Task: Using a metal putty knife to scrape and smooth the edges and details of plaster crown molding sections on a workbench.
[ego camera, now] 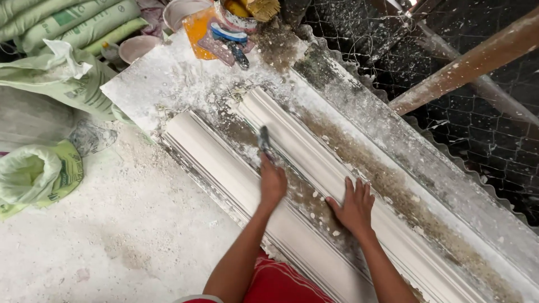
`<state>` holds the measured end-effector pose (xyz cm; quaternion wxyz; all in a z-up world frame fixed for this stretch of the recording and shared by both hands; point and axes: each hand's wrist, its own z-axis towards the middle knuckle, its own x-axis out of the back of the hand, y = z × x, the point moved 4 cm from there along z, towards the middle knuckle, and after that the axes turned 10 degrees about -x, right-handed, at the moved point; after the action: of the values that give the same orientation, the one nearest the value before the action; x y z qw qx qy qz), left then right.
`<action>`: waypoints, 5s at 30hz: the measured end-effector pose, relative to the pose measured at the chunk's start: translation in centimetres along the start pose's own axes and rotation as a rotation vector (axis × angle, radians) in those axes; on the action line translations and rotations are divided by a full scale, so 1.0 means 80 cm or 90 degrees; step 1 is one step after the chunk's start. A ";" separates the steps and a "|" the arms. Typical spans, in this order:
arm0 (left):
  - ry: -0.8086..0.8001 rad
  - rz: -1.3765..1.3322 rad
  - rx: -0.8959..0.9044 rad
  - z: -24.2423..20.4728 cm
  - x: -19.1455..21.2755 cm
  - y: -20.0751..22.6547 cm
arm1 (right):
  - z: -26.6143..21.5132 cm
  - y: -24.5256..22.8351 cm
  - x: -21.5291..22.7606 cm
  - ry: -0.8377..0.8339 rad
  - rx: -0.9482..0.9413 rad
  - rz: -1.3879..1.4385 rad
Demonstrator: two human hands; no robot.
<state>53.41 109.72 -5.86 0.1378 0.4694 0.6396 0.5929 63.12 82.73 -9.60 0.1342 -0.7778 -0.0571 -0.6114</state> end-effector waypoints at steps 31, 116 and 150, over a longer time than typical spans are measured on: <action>-0.024 -0.112 0.007 0.125 0.047 -0.089 | -0.005 -0.008 0.023 -0.076 -0.075 -0.040; -0.725 0.380 -0.765 -0.076 -0.169 -0.008 | -0.337 -0.099 0.018 0.328 -0.515 0.278; -0.652 0.688 -0.735 -0.171 -0.233 0.007 | -0.637 0.358 -0.064 0.254 -0.573 0.441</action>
<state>53.32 86.84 -8.93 0.3195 0.7654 -0.1961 0.5231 21.41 41.51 -7.50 -0.0086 -0.6016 0.4903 -0.6305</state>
